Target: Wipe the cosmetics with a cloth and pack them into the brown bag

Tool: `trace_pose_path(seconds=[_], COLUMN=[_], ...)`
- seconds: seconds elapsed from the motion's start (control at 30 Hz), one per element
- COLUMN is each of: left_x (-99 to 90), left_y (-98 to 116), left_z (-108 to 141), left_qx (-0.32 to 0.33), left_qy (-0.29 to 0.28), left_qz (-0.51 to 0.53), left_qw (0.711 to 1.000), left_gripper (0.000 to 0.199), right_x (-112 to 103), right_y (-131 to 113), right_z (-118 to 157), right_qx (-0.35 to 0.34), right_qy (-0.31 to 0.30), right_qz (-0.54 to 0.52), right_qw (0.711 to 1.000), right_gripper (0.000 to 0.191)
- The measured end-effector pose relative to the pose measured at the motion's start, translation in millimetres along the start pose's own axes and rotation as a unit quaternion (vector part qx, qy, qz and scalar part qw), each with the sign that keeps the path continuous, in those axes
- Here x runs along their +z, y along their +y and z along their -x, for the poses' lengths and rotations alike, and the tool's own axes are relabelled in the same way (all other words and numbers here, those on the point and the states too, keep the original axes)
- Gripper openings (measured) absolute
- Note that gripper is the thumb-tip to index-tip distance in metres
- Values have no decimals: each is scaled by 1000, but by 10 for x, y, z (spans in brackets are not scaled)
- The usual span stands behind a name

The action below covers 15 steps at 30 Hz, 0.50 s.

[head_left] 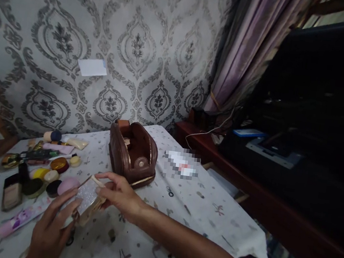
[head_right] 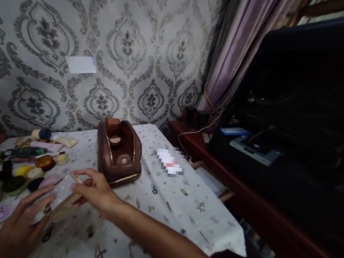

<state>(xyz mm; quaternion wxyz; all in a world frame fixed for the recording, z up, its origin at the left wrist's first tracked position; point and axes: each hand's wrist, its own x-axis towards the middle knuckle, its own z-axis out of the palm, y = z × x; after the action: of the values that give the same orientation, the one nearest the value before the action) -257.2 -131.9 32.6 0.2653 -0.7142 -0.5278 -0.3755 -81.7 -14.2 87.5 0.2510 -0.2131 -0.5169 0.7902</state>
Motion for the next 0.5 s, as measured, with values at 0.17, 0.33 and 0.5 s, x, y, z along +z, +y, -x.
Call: trace_pose_path(seconds=[0.17, 0.33, 0.5], left_x=[-11, -12, 16], left_y=[4, -165, -290], left_z=[-36, 45, 99], left_qx=[-26, -62, -90], left_qy=[-30, -59, -85], left_qz=[10, -41, -100], left_qw=[999, 995, 987], left_gripper=[45, 35, 37], right_x=[-91, -230, -410], right_y=[-33, -180, -584], right_z=[-15, -34, -75], right_qx=[-57, -97, -154], right_qy=[1, -2, 19], right_qz=[111, 123, 114], right_qw=[992, 988, 981], right_gripper=[59, 57, 55])
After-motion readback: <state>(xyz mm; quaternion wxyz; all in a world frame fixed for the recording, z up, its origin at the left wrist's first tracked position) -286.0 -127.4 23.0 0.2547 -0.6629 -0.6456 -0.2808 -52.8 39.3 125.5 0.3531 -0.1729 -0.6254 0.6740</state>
